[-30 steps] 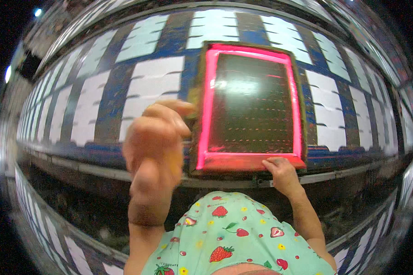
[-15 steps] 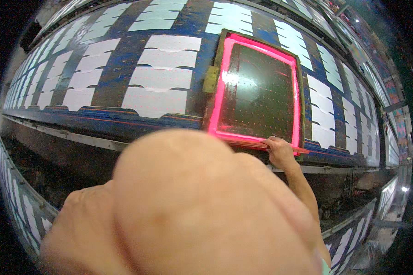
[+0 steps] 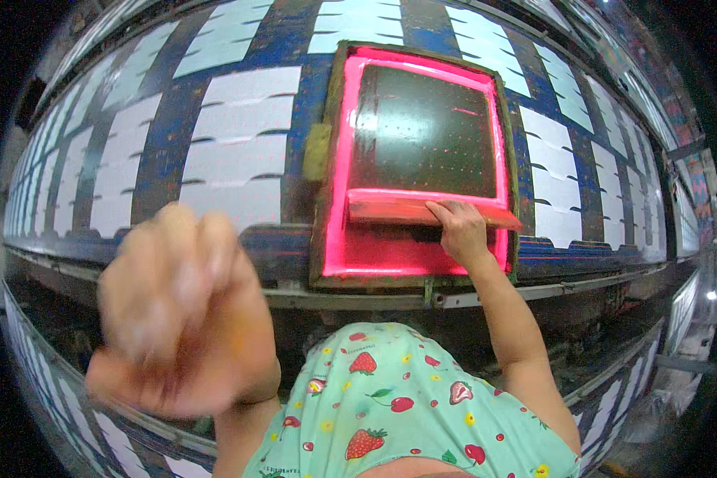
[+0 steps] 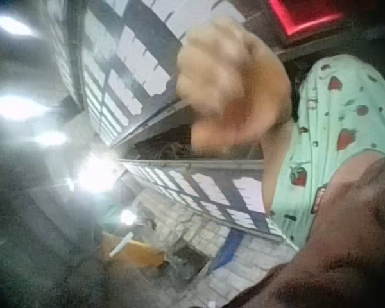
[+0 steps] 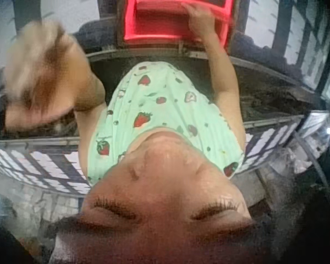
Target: The person repeatedly uses a squeegee to pull a dark viscous substance across a pink-framed screen printing mesh. The person moves the screen along a long table and repositions it multiple times while continuing the squeegee strokes.
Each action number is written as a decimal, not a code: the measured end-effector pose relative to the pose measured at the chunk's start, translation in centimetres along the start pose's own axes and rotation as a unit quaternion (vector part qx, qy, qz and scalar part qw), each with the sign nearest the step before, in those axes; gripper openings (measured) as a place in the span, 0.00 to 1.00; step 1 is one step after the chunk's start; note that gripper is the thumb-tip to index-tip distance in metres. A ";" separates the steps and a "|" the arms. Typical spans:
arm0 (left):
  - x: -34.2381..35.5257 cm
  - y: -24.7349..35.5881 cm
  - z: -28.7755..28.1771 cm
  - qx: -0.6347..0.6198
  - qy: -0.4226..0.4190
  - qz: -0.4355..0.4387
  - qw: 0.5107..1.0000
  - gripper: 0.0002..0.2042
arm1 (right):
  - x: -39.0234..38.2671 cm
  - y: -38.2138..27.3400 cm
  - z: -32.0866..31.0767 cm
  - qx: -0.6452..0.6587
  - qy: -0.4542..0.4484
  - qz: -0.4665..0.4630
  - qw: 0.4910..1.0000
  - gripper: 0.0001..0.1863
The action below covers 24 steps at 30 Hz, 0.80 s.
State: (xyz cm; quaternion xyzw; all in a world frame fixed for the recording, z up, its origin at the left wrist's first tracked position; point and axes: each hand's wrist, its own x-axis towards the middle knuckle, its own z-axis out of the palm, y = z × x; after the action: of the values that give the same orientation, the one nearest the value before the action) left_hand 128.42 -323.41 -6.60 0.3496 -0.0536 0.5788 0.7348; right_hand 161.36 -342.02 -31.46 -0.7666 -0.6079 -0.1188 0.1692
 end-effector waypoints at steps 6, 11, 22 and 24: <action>2.8 -19.6 -16.2 0.562 0.164 -0.120 0.802 0.12 | 9.4 9.0 3.8 0.006 0.015 -0.009 1.000 0.22; 5.8 -25.5 -23.0 0.836 -0.012 -0.095 0.541 0.16 | 18.0 16.3 6.9 -0.005 0.001 -0.004 1.000 0.23; 6.7 -28.2 -22.9 0.851 0.033 -0.180 0.493 0.26 | 32.2 25.6 9.5 -0.028 -0.091 0.036 0.995 0.18; 6.7 -28.2 -23.0 0.852 0.027 -0.177 0.491 0.26 | 33.0 26.4 9.6 -0.020 -0.056 0.023 0.998 0.17</action>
State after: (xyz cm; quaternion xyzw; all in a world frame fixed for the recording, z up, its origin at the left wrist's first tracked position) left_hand 148.17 -307.14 -33.30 0.7918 0.5488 0.2098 0.1668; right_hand 194.51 -314.06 -30.45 -0.7888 -0.5964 -0.0839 0.1224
